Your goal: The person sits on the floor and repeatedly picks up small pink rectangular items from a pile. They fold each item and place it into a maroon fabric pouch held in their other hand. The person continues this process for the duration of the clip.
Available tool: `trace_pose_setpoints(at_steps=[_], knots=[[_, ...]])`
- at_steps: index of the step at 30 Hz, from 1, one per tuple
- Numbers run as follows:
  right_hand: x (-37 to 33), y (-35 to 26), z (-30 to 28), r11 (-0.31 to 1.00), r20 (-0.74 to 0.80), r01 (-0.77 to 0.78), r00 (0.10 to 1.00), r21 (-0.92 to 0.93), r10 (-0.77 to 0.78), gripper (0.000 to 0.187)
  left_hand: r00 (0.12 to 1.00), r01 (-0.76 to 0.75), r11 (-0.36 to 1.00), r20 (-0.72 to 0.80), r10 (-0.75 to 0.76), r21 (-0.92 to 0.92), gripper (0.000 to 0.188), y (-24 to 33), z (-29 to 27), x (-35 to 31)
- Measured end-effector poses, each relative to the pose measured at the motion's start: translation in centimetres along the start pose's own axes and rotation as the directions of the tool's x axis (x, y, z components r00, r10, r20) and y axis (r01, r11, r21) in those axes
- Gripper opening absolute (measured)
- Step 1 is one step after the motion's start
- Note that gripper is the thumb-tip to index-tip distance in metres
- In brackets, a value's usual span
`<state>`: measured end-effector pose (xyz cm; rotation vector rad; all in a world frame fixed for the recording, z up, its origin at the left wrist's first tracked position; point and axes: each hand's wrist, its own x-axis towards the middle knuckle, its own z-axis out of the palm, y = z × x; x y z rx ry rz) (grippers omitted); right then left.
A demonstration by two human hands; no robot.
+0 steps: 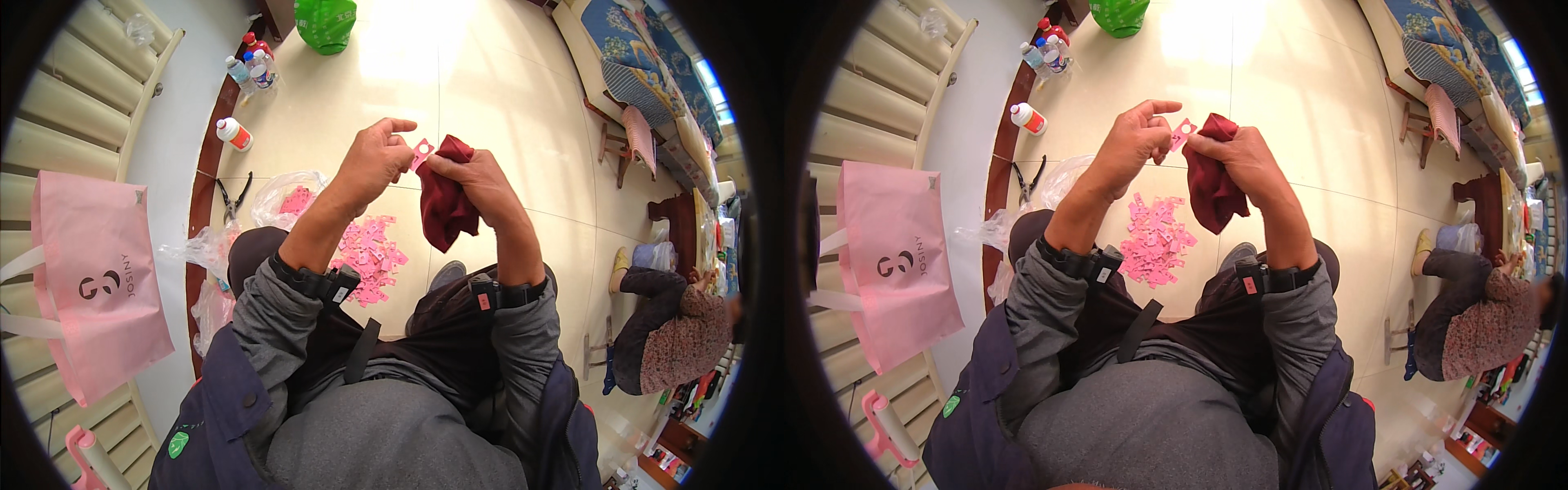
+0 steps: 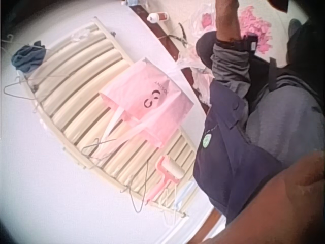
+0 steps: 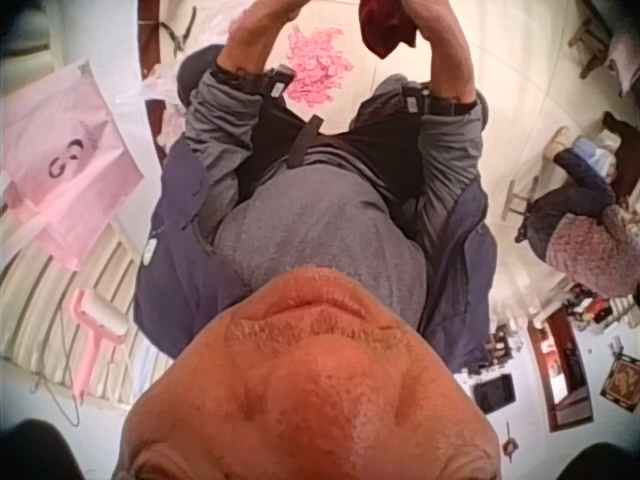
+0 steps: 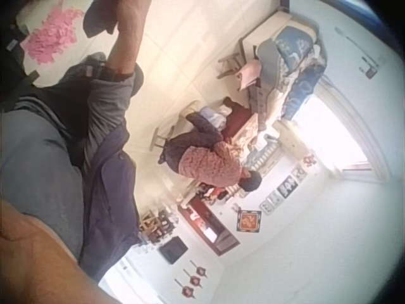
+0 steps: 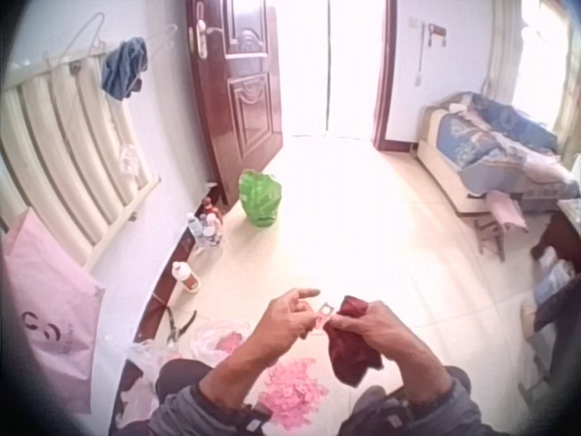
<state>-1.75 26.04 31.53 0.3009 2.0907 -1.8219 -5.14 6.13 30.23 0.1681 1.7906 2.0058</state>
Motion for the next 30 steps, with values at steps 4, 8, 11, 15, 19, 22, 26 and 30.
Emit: trace_pose_setpoints(at_steps=[4,8,11,15,19,22,26,30], knots=[[-0.8,-1.1,-1.4,0.997,-0.033,-0.058,0.998,0.051,0.06,0.038,1.0,0.002,1.0,-0.003,-0.002,-0.005,0.056,0.4,-0.4,-0.2],[-0.5,-0.5,-0.5,0.963,-0.011,0.019,1.0,0.269,-0.017,0.045,0.999,0.02,1.0,0.03,-0.021,0.021,0.056,0.2,0.2,-0.4],[0.2,0.4,0.0,0.979,0.096,0.014,0.995,0.203,-0.034,0.044,0.999,0.007,0.999,0.051,-0.01,0.052,0.056,0.0,0.7,-0.3],[0.8,1.0,0.4,0.991,-0.026,0.095,0.995,0.093,-0.093,0.021,0.996,-0.002,0.999,0.085,-0.001,0.04,0.055,-0.1,0.7,-0.3],[0.9,0.9,0.6,0.991,-0.052,0.11,0.993,0.081,-0.106,0.017,0.996,-0.005,0.998,0.089,0.0,0.057,0.055,-0.2,0.6,-0.2],[0.8,0.8,0.7,0.992,-0.062,0.083,0.995,0.092,-0.077,0.017,0.997,-0.009,0.999,0.08,0.005,0.047,0.055,-0.2,0.6,-0.2],[0.9,1.1,0.8,0.968,-0.022,0.111,0.994,0.224,-0.109,0.02,0.995,0.01,0.999,0.097,-0.013,0.033,0.055,-0.2,0.3,-0.2],[1.1,1.2,0.6,0.988,-0.026,0.103,0.995,0.112,-0.101,0.025,0.997,-0.011,0.998,0.072,0.006,0.069,0.051,-0.1,0.2,-0.3]])
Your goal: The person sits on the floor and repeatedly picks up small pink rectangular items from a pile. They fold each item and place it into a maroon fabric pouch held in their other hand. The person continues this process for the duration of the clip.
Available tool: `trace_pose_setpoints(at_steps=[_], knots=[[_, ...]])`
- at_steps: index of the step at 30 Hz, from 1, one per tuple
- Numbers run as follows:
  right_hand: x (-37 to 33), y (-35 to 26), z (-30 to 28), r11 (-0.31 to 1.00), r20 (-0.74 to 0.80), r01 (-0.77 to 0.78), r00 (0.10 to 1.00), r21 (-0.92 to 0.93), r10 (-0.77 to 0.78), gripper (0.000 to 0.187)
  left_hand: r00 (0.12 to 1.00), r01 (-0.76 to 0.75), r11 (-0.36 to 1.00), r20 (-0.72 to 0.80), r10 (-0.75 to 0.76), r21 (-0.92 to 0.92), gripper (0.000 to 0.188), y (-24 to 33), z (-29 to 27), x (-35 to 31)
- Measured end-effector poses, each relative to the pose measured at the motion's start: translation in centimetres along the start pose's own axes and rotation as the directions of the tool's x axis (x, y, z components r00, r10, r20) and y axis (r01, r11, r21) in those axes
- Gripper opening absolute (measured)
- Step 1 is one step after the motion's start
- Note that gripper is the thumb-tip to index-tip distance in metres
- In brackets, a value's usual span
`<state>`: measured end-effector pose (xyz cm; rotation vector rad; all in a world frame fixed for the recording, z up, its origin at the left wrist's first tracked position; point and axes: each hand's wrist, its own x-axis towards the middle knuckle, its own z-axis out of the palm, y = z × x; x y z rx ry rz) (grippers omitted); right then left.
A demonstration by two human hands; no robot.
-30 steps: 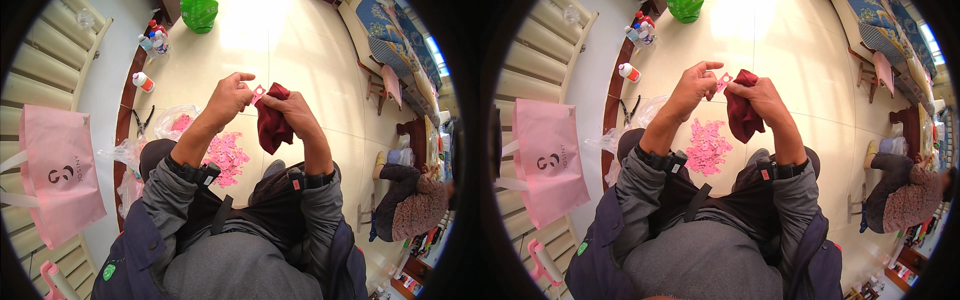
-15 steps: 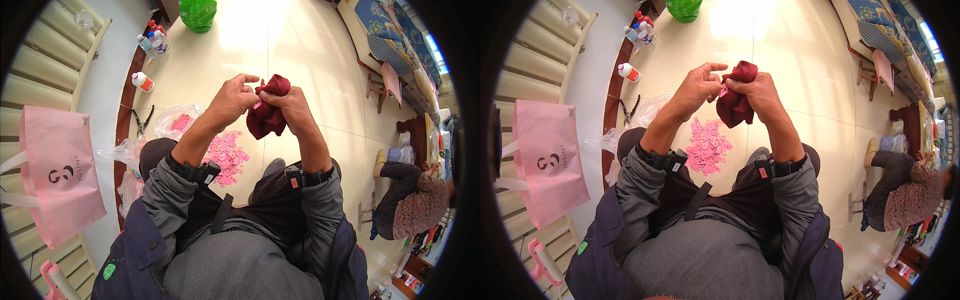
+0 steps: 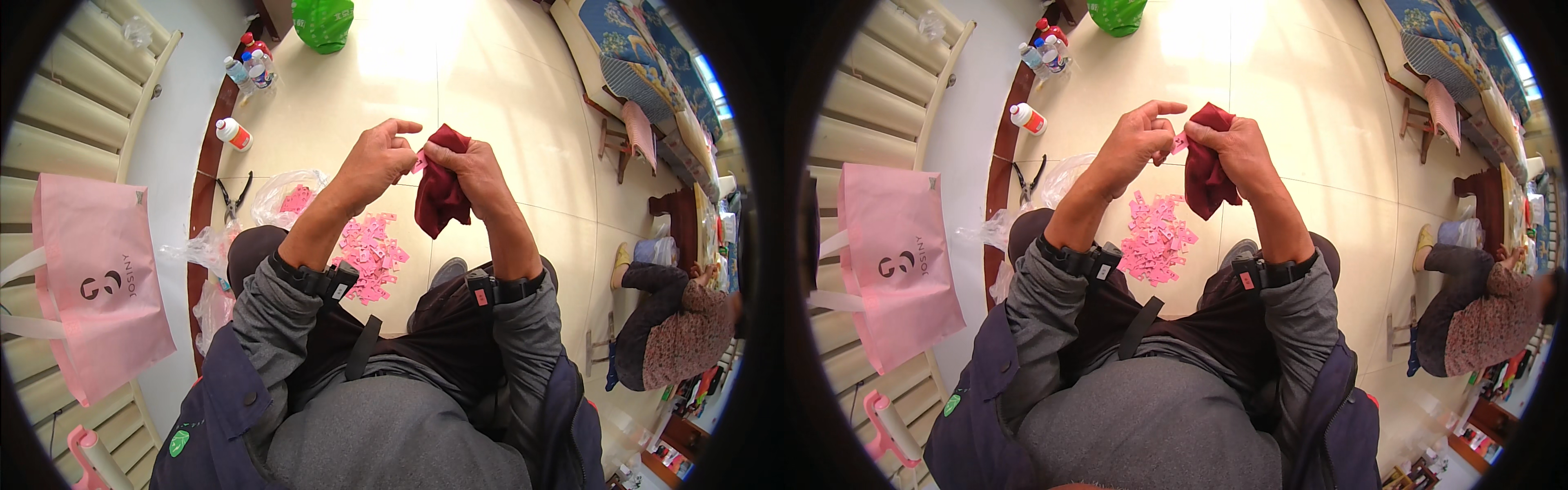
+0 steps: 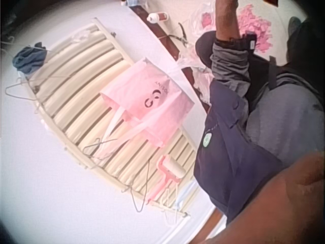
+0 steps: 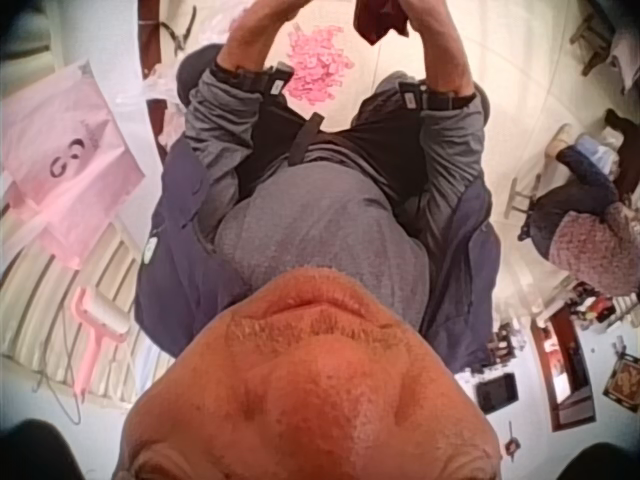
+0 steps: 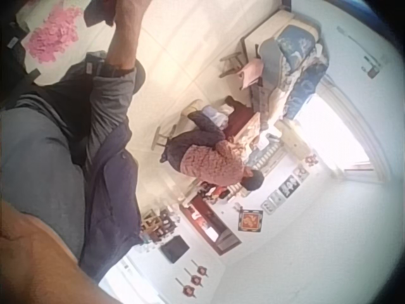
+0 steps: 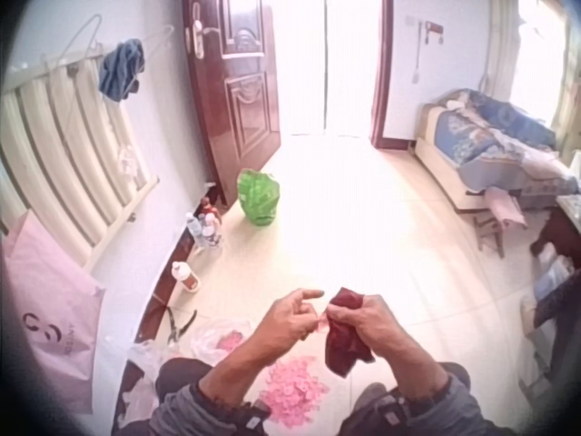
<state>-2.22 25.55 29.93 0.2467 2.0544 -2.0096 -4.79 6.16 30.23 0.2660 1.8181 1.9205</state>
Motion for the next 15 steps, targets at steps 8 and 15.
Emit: trace_pose_setpoints(at_steps=[8,15], knots=[[-0.1,-0.3,-0.5,0.999,-0.096,-0.009,0.995,0.051,0.014,0.029,0.848,-0.474,0.701,0.06,0.527,0.532,0.042,-0.2,0.1,-1.3],[-0.5,-0.7,0.1,0.997,-0.112,-0.003,0.994,0.076,0.012,0.033,0.734,-0.482,0.53,-0.009,0.679,0.697,0.011,-0.8,0.5,-1.0]])
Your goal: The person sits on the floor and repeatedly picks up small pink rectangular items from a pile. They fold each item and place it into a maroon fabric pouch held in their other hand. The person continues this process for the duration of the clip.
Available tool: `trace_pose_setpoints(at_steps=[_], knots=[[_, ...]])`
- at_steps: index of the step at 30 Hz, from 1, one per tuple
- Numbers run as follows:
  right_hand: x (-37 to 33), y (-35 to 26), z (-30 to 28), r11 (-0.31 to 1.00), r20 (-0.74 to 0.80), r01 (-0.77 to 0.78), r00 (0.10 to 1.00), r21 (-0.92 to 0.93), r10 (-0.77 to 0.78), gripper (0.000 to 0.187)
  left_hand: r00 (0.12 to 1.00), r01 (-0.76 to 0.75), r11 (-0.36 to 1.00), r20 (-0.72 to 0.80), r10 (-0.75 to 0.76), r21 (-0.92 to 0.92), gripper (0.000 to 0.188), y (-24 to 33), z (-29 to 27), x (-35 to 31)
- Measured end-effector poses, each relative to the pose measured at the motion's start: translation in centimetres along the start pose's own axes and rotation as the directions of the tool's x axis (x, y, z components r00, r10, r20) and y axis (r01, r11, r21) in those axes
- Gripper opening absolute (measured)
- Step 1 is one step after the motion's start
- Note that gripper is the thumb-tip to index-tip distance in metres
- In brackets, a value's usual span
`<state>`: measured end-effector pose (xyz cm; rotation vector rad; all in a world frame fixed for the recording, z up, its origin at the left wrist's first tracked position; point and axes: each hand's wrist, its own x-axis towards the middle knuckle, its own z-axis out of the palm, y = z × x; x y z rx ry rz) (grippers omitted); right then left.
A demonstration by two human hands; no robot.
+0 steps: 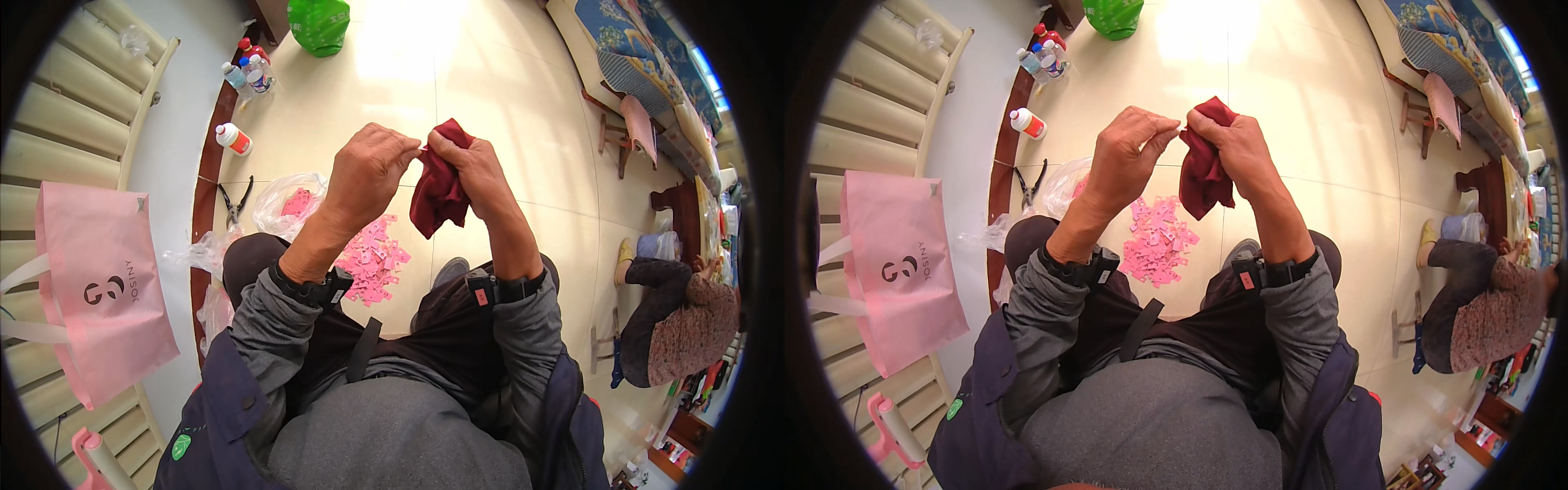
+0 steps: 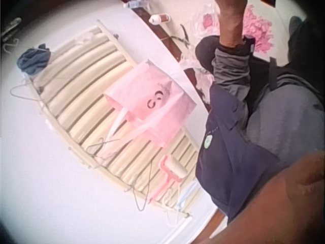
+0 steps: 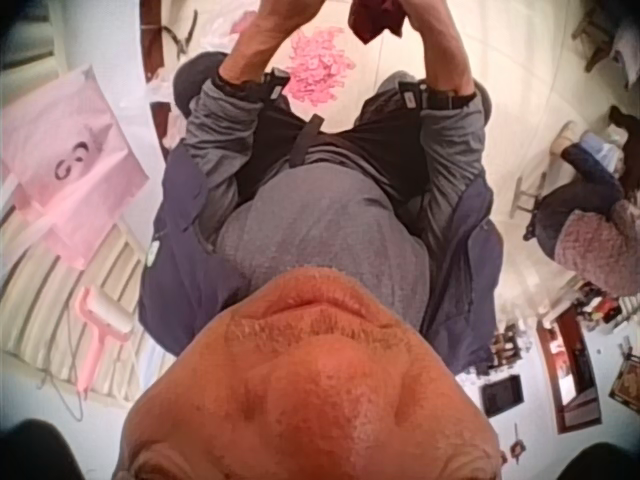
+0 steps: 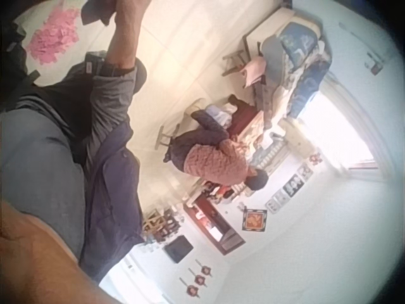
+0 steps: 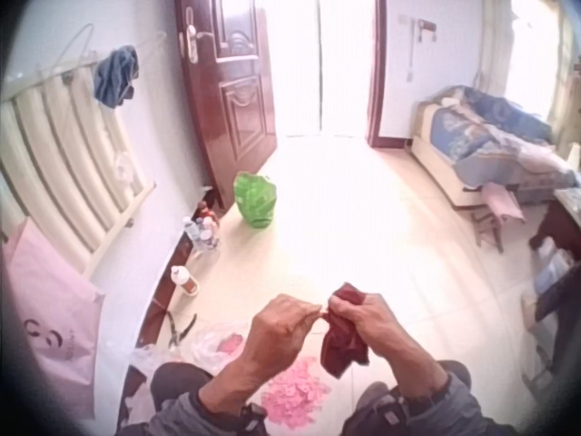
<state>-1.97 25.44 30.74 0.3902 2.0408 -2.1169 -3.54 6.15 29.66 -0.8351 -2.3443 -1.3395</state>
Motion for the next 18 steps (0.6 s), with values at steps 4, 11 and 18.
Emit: trace_pose_setpoints(at_steps=[4,11,18], knots=[[0.0,-0.8,-0.6,0.991,-0.183,0.036,0.983,0.125,-0.012,0.036,0.773,0.616,0.555,0.293,-0.563,-0.559,0.02,-0.7,-0.9,0.4],[0.3,0.2,-0.2,0.986,-0.097,-0.027,0.994,0.167,0.044,0.037,0.619,0.696,0.145,0.486,-0.617,-0.703,0.027,-1.1,-0.8,0.3],[0.5,0.7,0.2,0.99,0.018,-0.023,1.0,0.136,0.021,0.037,0.644,0.711,0.201,0.509,-0.572,-0.674,0.033,-1.5,-0.1,0.1]])
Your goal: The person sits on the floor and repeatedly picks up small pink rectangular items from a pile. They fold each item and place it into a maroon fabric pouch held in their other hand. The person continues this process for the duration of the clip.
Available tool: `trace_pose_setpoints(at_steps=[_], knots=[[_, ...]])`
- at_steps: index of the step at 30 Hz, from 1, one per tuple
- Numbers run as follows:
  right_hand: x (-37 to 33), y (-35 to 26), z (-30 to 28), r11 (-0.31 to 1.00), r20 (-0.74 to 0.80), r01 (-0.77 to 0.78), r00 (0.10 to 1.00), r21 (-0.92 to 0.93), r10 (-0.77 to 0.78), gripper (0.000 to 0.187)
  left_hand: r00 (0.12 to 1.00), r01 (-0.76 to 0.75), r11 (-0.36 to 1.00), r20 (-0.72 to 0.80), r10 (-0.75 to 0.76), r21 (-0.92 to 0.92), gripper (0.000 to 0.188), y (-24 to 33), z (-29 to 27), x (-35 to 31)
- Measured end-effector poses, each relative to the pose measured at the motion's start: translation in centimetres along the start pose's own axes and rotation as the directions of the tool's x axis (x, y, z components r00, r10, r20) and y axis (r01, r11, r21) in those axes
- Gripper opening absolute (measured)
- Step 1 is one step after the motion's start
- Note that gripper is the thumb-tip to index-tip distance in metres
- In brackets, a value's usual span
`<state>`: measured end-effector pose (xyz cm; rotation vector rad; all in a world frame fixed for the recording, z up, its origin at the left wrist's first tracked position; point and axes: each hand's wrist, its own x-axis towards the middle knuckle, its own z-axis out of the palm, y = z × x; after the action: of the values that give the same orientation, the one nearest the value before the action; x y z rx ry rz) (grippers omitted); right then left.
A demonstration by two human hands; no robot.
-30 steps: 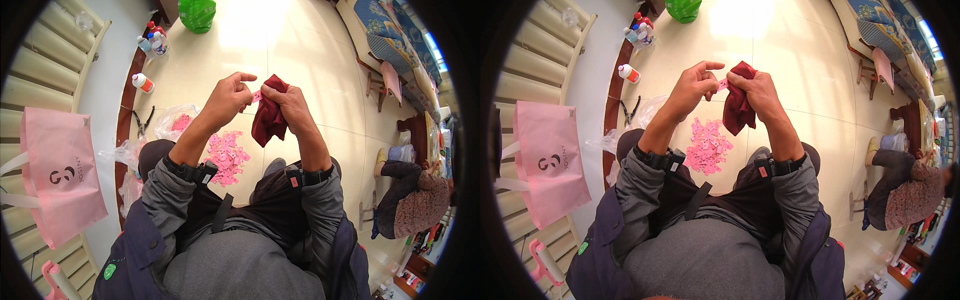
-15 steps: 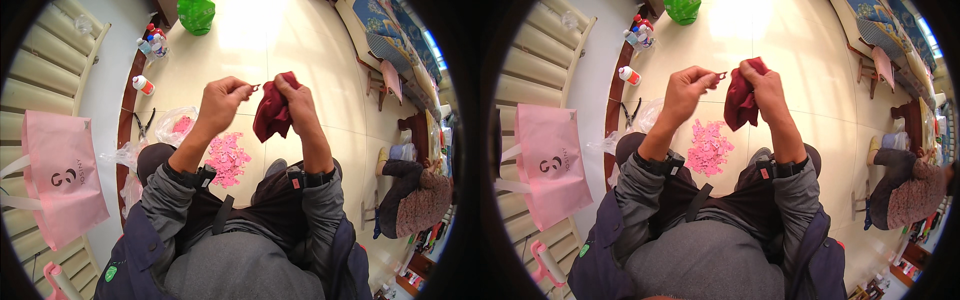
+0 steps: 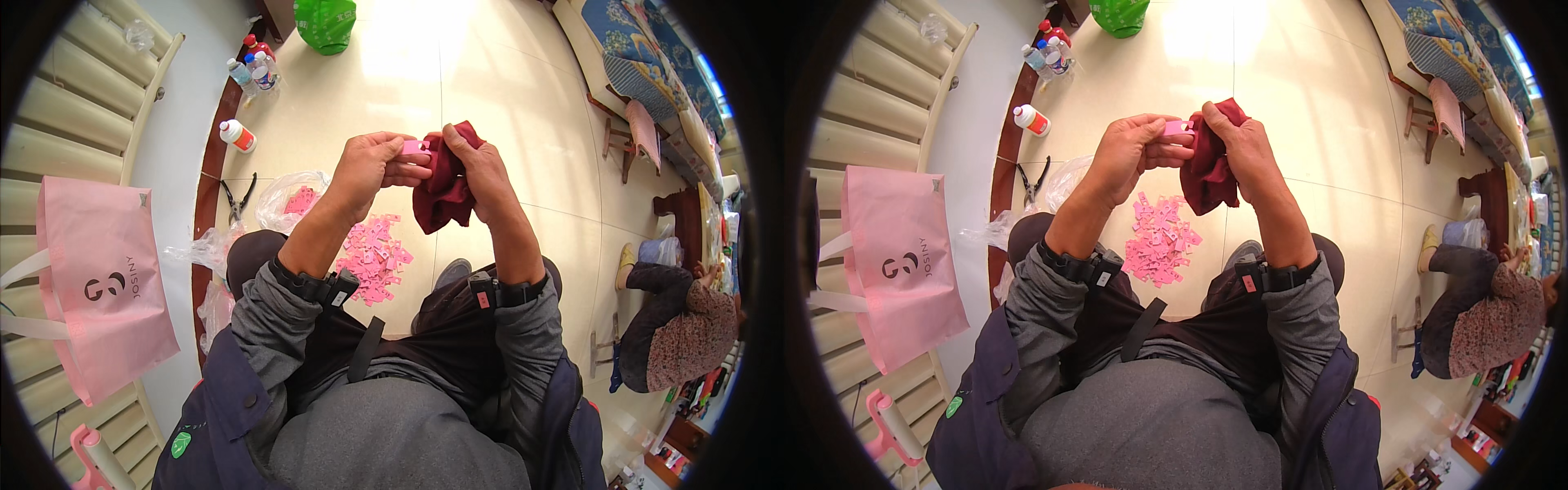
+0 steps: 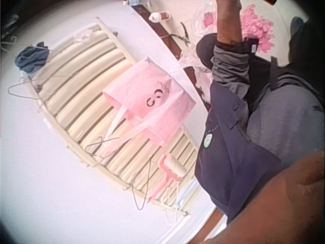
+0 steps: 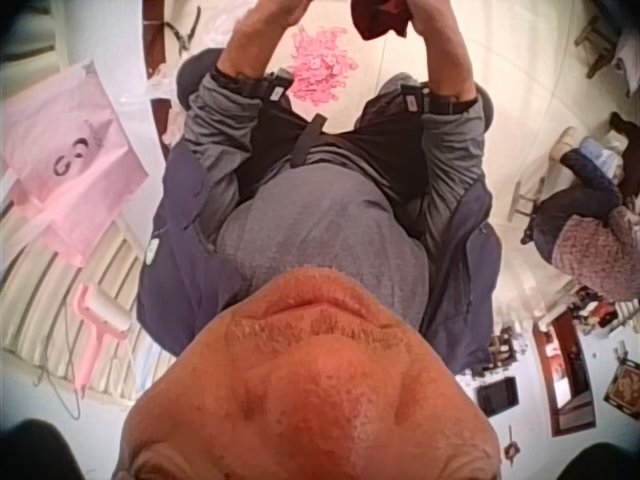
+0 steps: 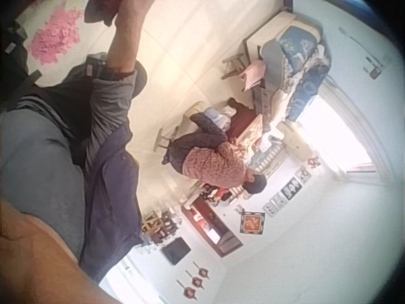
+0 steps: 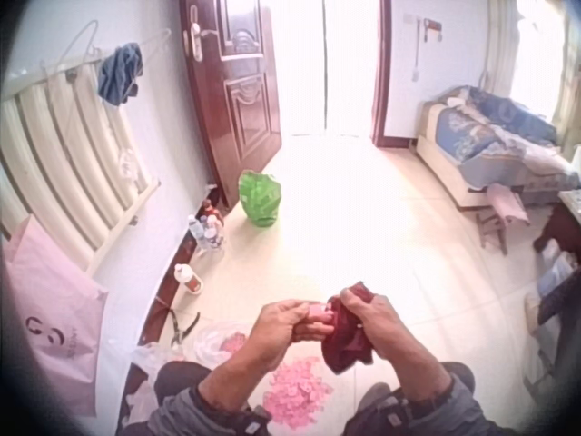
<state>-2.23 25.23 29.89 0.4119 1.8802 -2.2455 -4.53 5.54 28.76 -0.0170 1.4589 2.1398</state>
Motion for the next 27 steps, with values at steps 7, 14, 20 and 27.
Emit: trace_pose_setpoints(at_steps=[7,14,20,27], knots=[[0.0,0.4,0.3,0.962,0.027,0.098,0.995,-0.257,-0.094,0.023,0.998,0.038,0.999,0.058,-0.038,0.002,0.036,-0.5,0.5,-0.2],[-0.3,-0.2,0.2,0.947,-0.017,-0.03,1.0,-0.319,0.026,0.024,0.98,0.166,0.973,0.133,-0.146,-0.16,0.044,-0.1,0.2,-0.7],[0.0,0.4,-0.1,0.935,-0.001,-0.035,0.999,-0.354,0.037,0.022,0.987,0.143,0.986,0.083,-0.136,-0.082,0.036,-0.5,0.6,-1.1],[0.1,0.4,-0.8,0.84,-0.083,0.086,0.985,-0.536,-0.154,0.028,0.989,0.146,0.987,-0.016,-0.145,0.065,0.034,-1.1,-1.1,-1.4]])
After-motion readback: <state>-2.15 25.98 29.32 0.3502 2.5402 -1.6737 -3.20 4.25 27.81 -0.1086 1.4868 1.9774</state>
